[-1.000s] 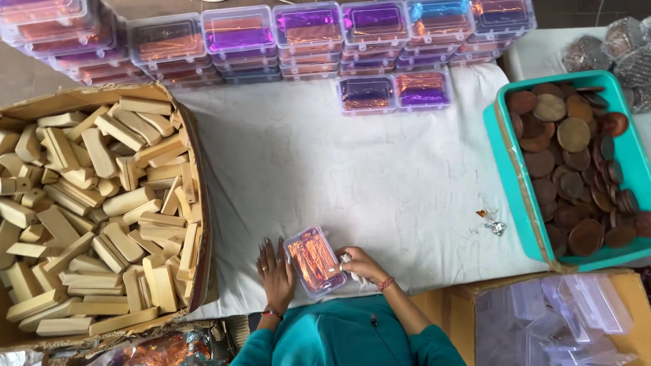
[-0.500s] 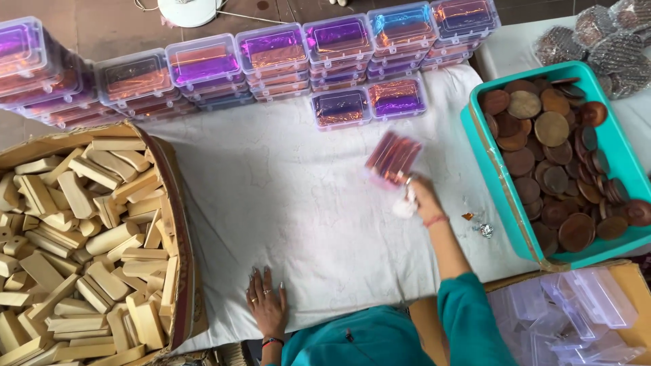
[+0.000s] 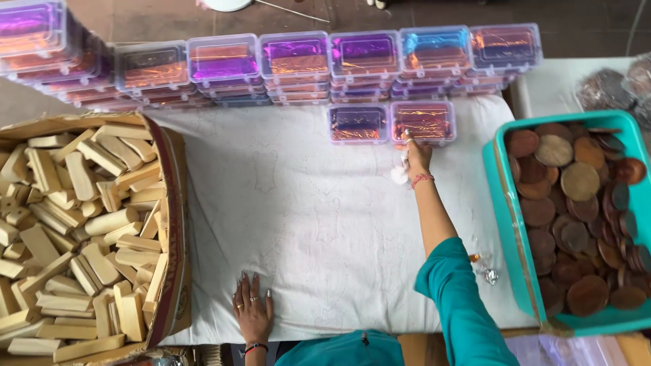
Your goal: The recorder is wrapping wooden blocks in gold foil, placing them in plastic boxes, and cleaning other wooden blocks with a white cloth.
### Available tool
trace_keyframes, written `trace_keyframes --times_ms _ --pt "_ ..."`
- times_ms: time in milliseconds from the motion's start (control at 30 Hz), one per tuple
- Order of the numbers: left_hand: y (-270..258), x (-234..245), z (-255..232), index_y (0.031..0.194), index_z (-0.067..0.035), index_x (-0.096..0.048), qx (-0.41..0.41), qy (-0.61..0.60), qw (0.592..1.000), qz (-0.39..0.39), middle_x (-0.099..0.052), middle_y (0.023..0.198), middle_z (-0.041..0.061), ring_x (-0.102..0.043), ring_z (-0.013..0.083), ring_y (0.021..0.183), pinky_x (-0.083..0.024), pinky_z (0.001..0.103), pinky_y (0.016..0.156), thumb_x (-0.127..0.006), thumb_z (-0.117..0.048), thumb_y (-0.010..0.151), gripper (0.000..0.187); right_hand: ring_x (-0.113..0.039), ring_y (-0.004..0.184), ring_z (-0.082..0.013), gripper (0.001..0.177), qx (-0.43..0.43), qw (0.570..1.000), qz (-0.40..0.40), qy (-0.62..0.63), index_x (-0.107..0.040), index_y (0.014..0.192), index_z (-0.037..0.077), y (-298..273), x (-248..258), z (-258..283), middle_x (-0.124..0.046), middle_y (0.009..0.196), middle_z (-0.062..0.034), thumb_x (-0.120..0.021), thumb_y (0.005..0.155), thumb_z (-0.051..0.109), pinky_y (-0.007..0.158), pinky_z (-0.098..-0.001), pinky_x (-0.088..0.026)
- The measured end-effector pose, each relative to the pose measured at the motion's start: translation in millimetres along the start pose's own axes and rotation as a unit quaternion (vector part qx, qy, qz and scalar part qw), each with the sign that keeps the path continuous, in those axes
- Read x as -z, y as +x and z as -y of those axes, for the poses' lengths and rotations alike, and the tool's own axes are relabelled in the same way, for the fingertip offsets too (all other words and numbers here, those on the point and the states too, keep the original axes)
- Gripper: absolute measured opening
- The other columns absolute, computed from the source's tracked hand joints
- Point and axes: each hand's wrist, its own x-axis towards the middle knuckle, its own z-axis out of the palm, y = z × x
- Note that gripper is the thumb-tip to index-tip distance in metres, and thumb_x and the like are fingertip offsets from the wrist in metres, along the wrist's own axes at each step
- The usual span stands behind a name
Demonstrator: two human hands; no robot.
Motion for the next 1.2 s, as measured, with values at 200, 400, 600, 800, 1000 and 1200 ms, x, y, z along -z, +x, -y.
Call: trace_keyframes --times_ms 200,400,600,800,1000,1200 --pt "-5.2 -13.4 2.6 0.151 -0.02 -0.044 0.045 0.033 0.998 0.015 -0.036 0.162 0.008 -0.032 0.0294 0.149 -0.022 0.051 0.124 -0.053 -0.037 0.095 0.059 -0.051 0.082 -0.0091 0.03 0.226 0.965 -0.046 -0.126 -0.054 0.121 0.004 14.2 22.5 -95.1 -0.064 0.106 -0.0083 -0.059 0.108 0.031 0.065 -0.0214 -0.04" --pt "-41.0 0.7 20.5 0.154 -0.016 -0.041 0.05 -0.036 0.998 0.005 -0.036 0.162 0.013 -0.031 0.0324 0.149 -0.022 0.051 0.123 -0.056 -0.029 0.095 0.062 -0.059 0.08 -0.0194 0.02 0.23 0.96 -0.012 -0.158 -0.063 0.105 -0.005 -154.4 67.1 -166.0 -0.066 0.088 -0.0115 -0.065 0.107 0.015 0.075 -0.0338 -0.052" --pt "-124.5 77.9 70.6 0.147 -0.015 -0.051 0.005 -0.072 0.995 0.065 -0.045 0.154 0.011 -0.043 0.0324 0.142 -0.034 0.05 0.112 -0.06 -0.02 0.093 0.055 -0.053 0.076 -0.0158 0.023 0.176 0.957 0.076 -0.219 -0.064 0.108 -0.005 -287.8 94.0 -207.9 -0.066 0.089 -0.011 -0.062 0.111 0.017 0.067 -0.0321 -0.043" --pt "-168.7 121.0 114.3 0.118 -0.011 -0.065 0.097 -0.164 0.978 -0.081 -0.069 0.122 0.011 -0.068 0.0355 0.105 -0.054 0.045 0.088 -0.062 -0.005 0.092 0.027 -0.056 0.065 -0.0179 0.031 -0.241 0.939 0.209 0.129 -0.067 0.11 0.011 -275.2 115.4 -269.3 -0.066 0.092 -0.0057 -0.061 0.112 0.041 0.057 -0.0349 -0.045" --pt "-104.9 222.6 129.3 0.121 -0.007 -0.063 0.084 -0.127 0.963 -0.221 -0.069 0.12 0.014 -0.068 0.0349 0.104 -0.056 0.044 0.086 -0.065 0.001 0.086 0.036 -0.065 0.107 -0.0249 0.028 -0.222 0.942 0.205 0.145 -0.063 0.103 0.009 -323.7 21.0 -214.0 -0.07 0.11 -0.0061 -0.047 0.08 0.004 0.096 -0.0419 -0.052" --pt "-23.9 248.9 198.4 0.124 -0.008 -0.062 0.037 -0.125 0.929 -0.345 -0.071 0.122 0.015 -0.07 0.029 0.107 -0.058 0.039 0.088 -0.064 0.003 0.095 0.031 -0.062 0.112 -0.0229 0.036 -0.21 0.946 0.23 0.092 -0.065 0.127 0.003 -255.5 -4.8 -294.2 -0.065 0.122 -0.0095 -0.055 0.093 0.001 0.1 -0.0388 -0.049"
